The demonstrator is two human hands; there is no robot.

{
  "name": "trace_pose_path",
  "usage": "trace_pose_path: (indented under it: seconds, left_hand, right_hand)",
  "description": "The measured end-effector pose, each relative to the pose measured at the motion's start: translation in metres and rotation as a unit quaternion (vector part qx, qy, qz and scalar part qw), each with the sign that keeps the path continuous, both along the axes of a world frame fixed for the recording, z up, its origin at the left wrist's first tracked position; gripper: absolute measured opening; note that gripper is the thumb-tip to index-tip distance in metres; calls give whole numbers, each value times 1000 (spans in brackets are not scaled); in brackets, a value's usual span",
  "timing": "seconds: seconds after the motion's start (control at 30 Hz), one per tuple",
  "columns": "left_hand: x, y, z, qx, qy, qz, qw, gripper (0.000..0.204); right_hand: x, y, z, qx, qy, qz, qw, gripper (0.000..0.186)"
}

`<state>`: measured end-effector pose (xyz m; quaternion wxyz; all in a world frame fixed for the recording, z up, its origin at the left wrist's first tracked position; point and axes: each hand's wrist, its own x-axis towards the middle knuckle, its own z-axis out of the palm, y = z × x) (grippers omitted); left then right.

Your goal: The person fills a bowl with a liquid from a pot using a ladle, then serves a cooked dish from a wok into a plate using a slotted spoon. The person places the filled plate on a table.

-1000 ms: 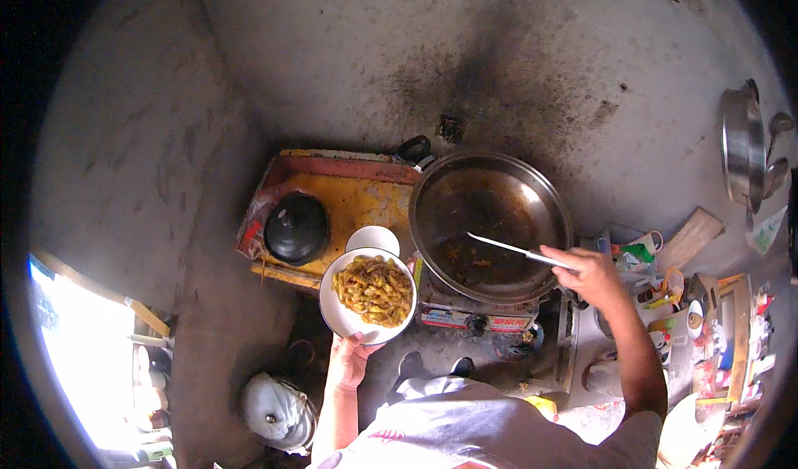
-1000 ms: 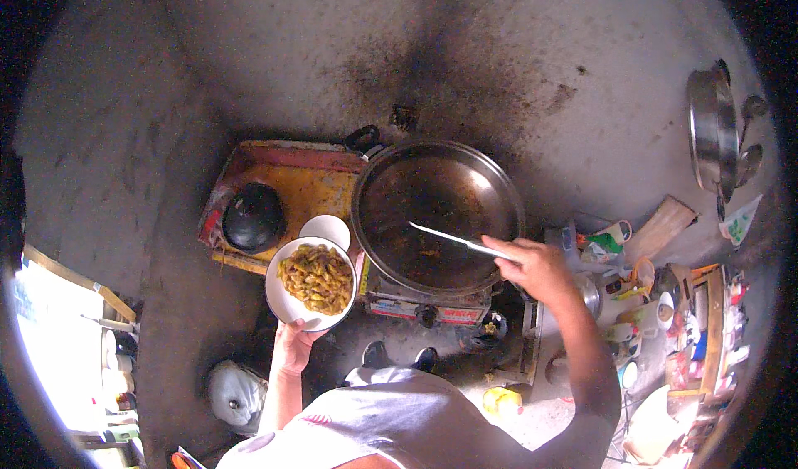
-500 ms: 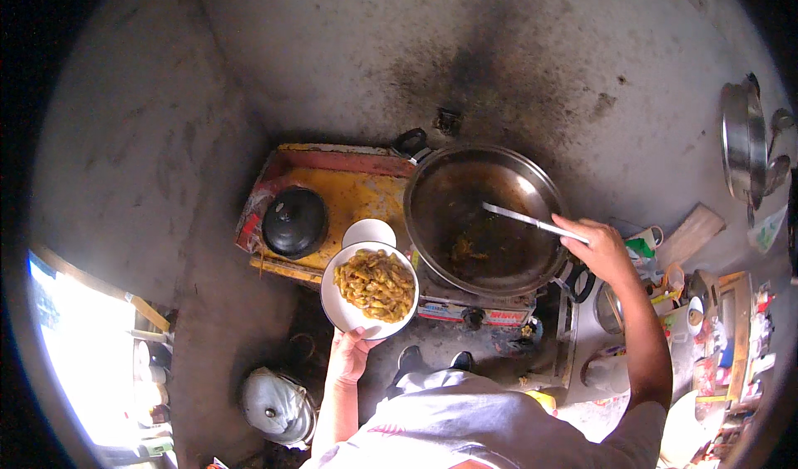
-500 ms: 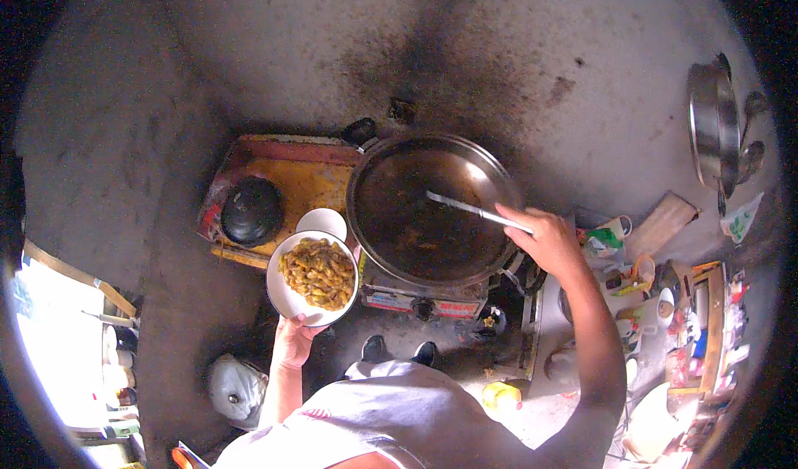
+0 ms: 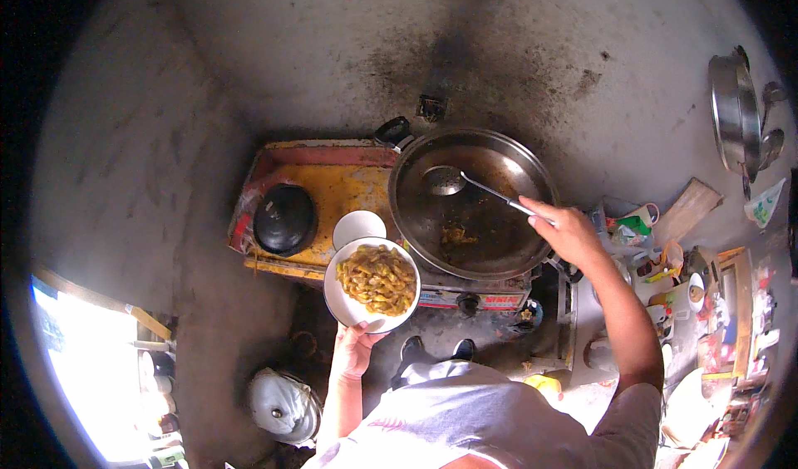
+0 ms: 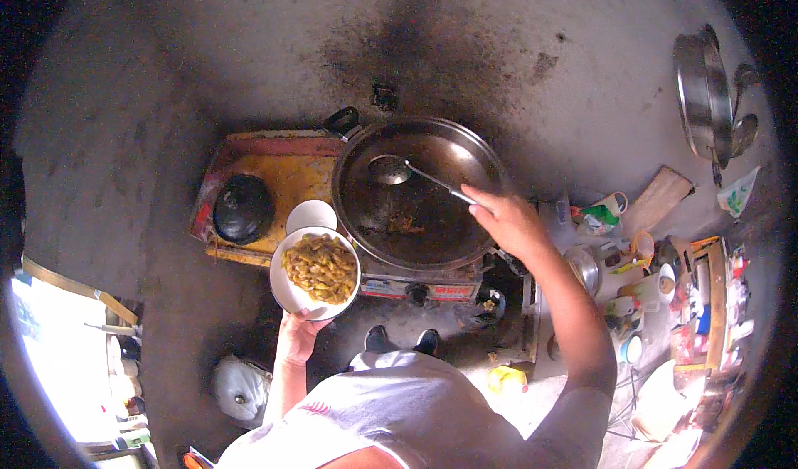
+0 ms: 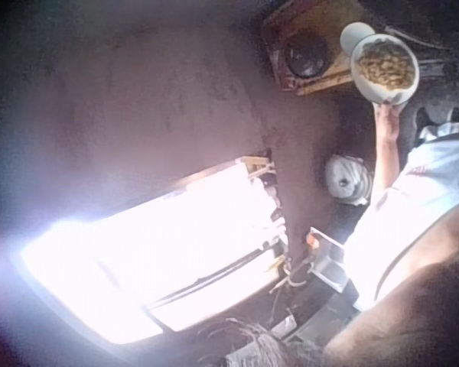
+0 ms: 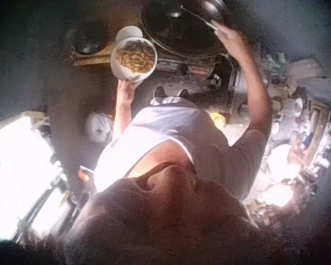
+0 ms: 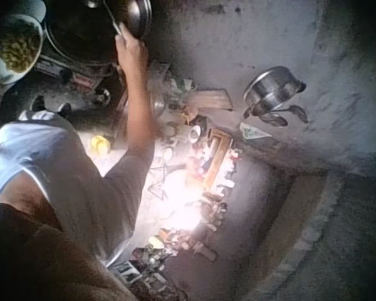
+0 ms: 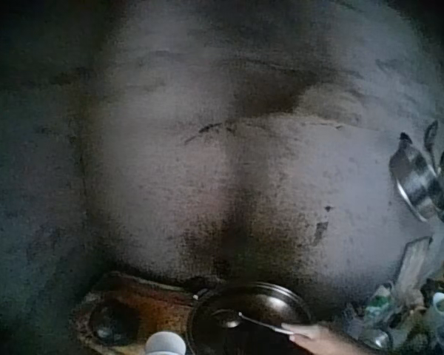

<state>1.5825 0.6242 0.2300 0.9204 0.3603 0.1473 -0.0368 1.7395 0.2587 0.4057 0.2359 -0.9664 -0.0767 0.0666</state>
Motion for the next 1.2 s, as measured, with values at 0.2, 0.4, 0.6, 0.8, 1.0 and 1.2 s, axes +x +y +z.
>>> trace_pose_path:
  seconds: [0.2, 0.4, 0.6, 0.8, 1.0, 1.2]
  left_hand:
    - [2, 8, 3, 3, -2, -14, 1000, 58]
    - [7, 13, -6, 31, 0, -34, 999, 64]
    - [11, 18, -13, 23, -13, -55, 998, 68]
    - [11, 15, -3, 13, -20, -51, 998, 57]
    - [7, 15, -3, 27, -18, -45, 998, 66]
    - [6, 11, 2, -1, -25, -32, 999, 61]
  right_hand:
    - [-24, -14, -4, 136, 72, -52, 987, 35]
    - [-28, -13, -22, 19, 7, -117, 993, 34]
    - [-51, 15, -10, 200, 225, -99, 949, 33]
    - [-51, 21, 42, 358, 368, -207, 833, 36]
    - [-93, 40, 82, 327, 235, -114, 908, 36]
    - [-145, 71, 30, 127, -104, 96, 982, 45]
